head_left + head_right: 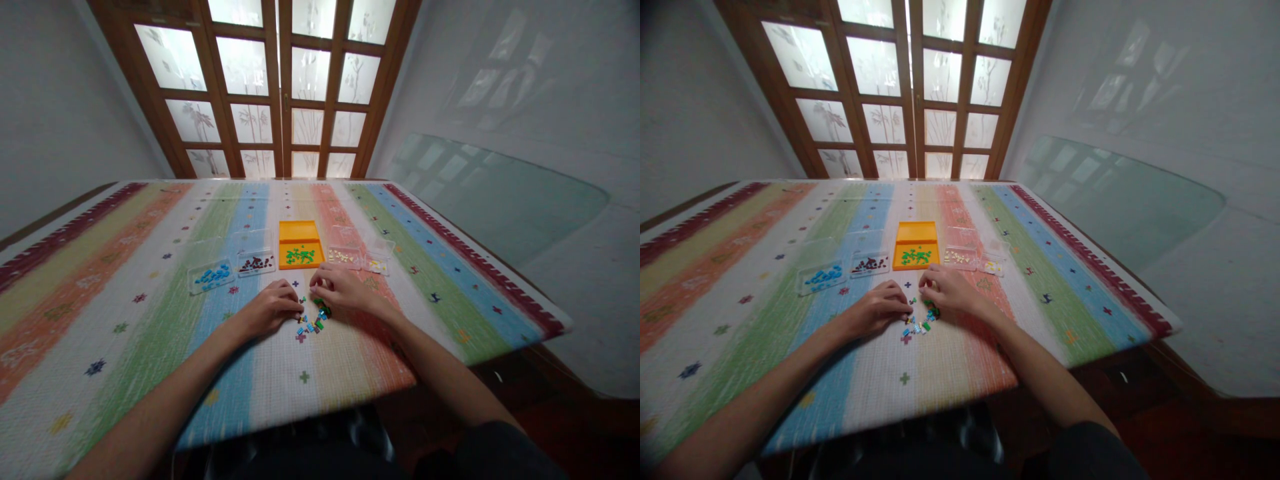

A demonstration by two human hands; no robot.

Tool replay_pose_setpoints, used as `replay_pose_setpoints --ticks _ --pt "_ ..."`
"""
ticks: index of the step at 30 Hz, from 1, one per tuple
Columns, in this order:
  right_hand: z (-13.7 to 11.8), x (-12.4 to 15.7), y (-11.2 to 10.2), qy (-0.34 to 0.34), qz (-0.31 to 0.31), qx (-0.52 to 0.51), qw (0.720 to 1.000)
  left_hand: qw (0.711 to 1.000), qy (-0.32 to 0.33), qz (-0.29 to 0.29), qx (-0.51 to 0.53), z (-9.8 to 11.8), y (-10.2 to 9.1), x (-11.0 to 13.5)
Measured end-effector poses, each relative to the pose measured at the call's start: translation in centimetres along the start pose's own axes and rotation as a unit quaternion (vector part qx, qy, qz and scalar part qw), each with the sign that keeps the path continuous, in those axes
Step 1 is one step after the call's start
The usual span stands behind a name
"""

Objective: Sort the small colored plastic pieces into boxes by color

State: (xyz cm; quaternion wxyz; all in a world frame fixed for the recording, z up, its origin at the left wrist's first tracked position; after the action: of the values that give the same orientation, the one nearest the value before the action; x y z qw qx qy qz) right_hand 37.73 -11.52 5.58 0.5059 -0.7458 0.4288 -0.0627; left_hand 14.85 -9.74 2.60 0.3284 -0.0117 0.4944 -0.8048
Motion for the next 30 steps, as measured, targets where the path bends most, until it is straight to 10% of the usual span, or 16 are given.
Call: replay_pose_setpoints --ticks 17,30 --pt "0.1 0.1 0.0 -0.006 -0.004 0.004 1.0 0.976 0.01 0.003 -0.218 2.2 1.2 -0.4" --pt "-0.3 0.3 -0.4 0.003 -0.013 0.006 1.0 0.988 -0.046 0.077 -0.126 0.8 -0.5 -0.6"
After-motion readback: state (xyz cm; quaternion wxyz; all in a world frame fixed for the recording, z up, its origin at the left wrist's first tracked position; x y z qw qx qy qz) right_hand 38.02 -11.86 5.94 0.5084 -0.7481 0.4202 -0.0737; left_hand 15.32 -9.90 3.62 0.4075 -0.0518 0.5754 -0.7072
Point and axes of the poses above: each hand's wrist, its own x-axis away from the middle knuckle, its own y-axis out of the palm, z = x × y, the point moved 1 cm from there along -x, towards the middle knuckle, and after that the axes turned 11 degrees about -y, right-handed, at the moved point
